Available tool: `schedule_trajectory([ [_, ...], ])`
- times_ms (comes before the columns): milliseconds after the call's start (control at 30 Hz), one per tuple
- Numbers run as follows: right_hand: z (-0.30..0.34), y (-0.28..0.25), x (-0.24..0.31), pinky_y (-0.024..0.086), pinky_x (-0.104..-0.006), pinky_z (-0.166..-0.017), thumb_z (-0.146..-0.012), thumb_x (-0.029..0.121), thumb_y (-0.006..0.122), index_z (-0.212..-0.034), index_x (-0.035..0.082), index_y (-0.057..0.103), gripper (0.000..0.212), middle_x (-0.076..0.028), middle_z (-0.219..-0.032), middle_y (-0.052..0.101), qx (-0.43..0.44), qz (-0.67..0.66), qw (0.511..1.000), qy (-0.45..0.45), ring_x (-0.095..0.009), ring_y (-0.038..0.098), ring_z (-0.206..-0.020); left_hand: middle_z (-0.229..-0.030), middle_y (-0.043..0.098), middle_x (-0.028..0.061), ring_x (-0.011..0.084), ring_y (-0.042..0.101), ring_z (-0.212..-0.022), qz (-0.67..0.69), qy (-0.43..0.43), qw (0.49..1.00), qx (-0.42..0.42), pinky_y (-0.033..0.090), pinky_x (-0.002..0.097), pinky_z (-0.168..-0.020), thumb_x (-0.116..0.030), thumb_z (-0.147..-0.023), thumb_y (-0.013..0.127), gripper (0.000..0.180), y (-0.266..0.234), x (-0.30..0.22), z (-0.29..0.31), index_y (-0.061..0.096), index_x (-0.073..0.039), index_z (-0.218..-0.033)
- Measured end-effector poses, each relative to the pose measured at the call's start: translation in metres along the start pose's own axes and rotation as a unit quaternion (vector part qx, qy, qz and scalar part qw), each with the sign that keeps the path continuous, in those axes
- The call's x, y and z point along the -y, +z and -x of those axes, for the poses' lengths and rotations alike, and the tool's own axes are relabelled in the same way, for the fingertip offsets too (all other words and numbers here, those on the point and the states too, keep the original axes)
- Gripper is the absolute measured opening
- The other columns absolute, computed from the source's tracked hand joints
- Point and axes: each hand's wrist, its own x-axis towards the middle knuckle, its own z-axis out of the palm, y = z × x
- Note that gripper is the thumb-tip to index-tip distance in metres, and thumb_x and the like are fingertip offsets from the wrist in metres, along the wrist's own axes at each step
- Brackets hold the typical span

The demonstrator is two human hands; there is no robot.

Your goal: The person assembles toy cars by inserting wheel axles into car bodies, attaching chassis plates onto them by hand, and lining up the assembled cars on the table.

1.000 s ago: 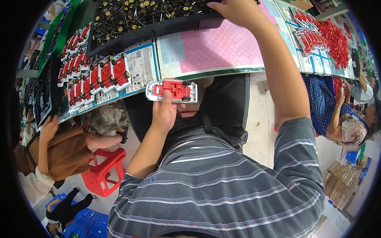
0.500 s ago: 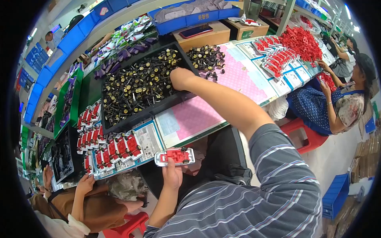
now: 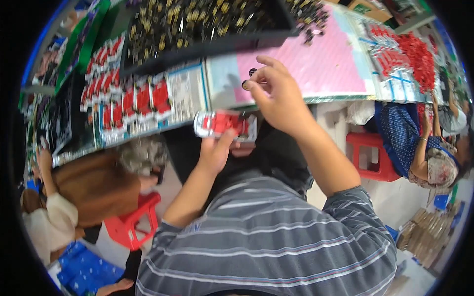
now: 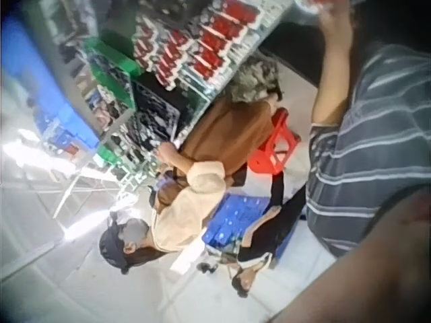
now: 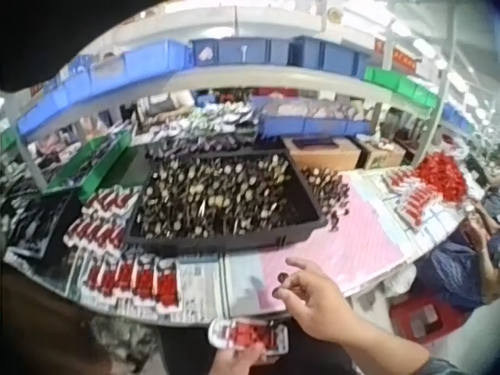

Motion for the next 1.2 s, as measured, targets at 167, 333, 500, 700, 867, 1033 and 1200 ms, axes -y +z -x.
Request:
schedule_trajectory([
  [167, 0.027, 0.011, 0.024, 0.048, -0.0285, -0.087, -0.095, 0.005, 0.063, -0.097, -0.002, 0.061, 0.007, -0.016, -0.137, 0.054, 0.139, -0.011, 0.990, -0.037, -0.014, 0.058, -0.102, -0.090, 0.062, -0.0001, 0.0055, 0.057, -0.070, 0.016, 0.016, 0.998, 0.062, 0.051, 0.0199, -0.058, -0.028, -0.092, 0.076, 0.046, 0.004, -0.005, -0.006, 0.052, -0.007, -0.125],
  [333, 0.034, 0.038, 0.027, 0.052, -0.0356, -0.083, -0.085, 0.000, 0.071, -0.095, -0.001, 0.061, 0.015, -0.018, -0.128, 0.058, 0.174, 0.063, 0.976, -0.111, -0.030, 0.064, -0.097, -0.124, 0.059, 0.0090, 0.0199, 0.059, -0.117, -0.058, 0.124, 0.986, 0.094, 0.051, 0.0338, -0.097, -0.006, -0.095, 0.067, 0.041, 0.005, 0.010, -0.002, 0.050, -0.003, -0.131],
  [500, 0.035, 0.045, 0.027, 0.053, -0.0354, -0.084, -0.082, 0.005, 0.075, -0.097, 0.000, 0.062, 0.021, -0.017, -0.124, 0.060, 0.180, 0.078, 0.972, -0.128, -0.031, 0.064, -0.099, -0.118, 0.061, 0.0065, 0.0174, 0.063, -0.106, -0.121, 0.167, 0.976, 0.073, 0.054, 0.0313, -0.090, -0.008, -0.095, 0.066, 0.035, -0.001, 0.014, -0.003, 0.055, -0.005, -0.127],
  [700, 0.019, 0.024, 0.025, 0.046, -0.0378, -0.100, -0.083, 0.009, 0.075, -0.100, -0.001, 0.065, 0.023, -0.017, -0.119, 0.065, 0.130, 0.058, 0.980, -0.142, -0.031, 0.062, -0.113, -0.115, 0.064, 0.0072, 0.0115, 0.066, -0.090, 0.013, 0.059, 0.997, 0.046, 0.056, 0.0242, -0.069, -0.034, -0.096, 0.069, 0.060, -0.016, -0.004, 0.011, 0.043, -0.005, -0.141],
  [867, -0.013, -0.004, -0.044, 0.052, -0.0370, -0.081, -0.083, 0.007, 0.073, -0.092, 0.000, 0.068, 0.012, -0.015, -0.098, 0.070, -0.067, 0.241, 0.946, -0.204, -0.030, 0.067, -0.092, -0.127, 0.062, 0.0151, 0.0204, 0.067, -0.106, 0.040, 0.126, 0.991, 0.018, 0.059, 0.0317, -0.079, -0.030, -0.104, 0.057, 0.052, -0.032, -0.023, 0.026, 0.036, -0.003, -0.144],
  [1033, -0.013, -0.052, -0.108, 0.052, -0.0388, -0.075, -0.085, 0.006, 0.070, -0.089, 0.001, 0.068, 0.007, -0.014, -0.091, 0.069, -0.147, 0.390, 0.888, -0.194, -0.033, 0.065, -0.083, -0.138, 0.054, 0.0234, 0.0308, 0.060, -0.124, 0.082, 0.146, 0.983, -0.073, 0.052, 0.0479, -0.101, -0.021, -0.107, 0.046, 0.045, -0.073, -0.086, 0.067, 0.033, -0.002, -0.146],
  [1200, -0.013, -0.055, -0.113, 0.052, -0.0355, -0.069, -0.090, 0.009, 0.069, -0.089, -0.001, 0.068, 0.009, -0.014, -0.090, 0.067, -0.171, 0.354, 0.915, -0.089, -0.027, 0.065, -0.076, -0.122, 0.063, 0.0128, 0.0223, 0.067, -0.106, -0.055, 0.195, 0.941, -0.271, 0.056, 0.0400, -0.091, -0.023, -0.106, 0.051, 0.033, -0.166, -0.150, 0.084, 0.049, -0.001, -0.130],
])
